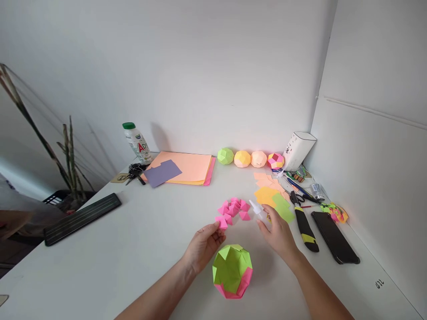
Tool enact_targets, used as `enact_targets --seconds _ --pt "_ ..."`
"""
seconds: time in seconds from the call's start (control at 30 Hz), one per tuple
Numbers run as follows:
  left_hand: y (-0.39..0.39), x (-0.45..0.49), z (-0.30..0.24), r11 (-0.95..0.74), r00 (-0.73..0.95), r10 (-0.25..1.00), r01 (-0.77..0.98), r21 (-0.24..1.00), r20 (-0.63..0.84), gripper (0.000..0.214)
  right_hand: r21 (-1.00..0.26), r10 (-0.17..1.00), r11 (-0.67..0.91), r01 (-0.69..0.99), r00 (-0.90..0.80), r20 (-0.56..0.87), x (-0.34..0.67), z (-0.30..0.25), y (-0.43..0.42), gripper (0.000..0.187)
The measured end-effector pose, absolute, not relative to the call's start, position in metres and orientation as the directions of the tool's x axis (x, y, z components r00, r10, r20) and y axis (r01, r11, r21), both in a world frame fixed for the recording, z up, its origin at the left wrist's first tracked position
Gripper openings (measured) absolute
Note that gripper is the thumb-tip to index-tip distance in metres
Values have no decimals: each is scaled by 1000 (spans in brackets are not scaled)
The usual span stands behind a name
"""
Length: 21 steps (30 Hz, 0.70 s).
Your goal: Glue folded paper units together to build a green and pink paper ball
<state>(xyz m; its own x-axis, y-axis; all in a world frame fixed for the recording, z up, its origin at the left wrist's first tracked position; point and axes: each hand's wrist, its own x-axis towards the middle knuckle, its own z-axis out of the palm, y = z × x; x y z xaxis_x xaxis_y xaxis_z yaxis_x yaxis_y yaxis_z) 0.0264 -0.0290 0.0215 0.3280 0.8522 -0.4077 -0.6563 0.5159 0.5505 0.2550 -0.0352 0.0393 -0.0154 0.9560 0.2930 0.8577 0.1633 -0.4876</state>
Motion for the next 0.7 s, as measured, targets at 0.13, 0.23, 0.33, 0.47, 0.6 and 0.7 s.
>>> enact_targets --seconds 0.13,0.23,0.33,0.47,0.6,0.7 --pt "-29 26 22 513 338 852 -693 506 -401 11 -829 962 270 490 -104 252 240 54 -50 22" --pt "-28 27 22 522 344 841 -715 464 -417 8 -900 960 272 341 -162 229 233 60 -56 23" --pt "-27 29 23 533 351 832 -722 442 -429 7 -944 978 203 259 -109 180 232 60 -57 29" --pt "-27 30 24 529 335 834 -714 458 -439 6 -966 987 159 203 -38 155 232 54 -57 34" --pt "-27 32 23 550 324 817 -686 475 -478 5 -902 938 346 258 -72 339 227 52 -60 31" --pt "-27 33 21 568 318 802 -667 482 -505 7 -817 873 483 315 -111 474 225 51 -61 28"
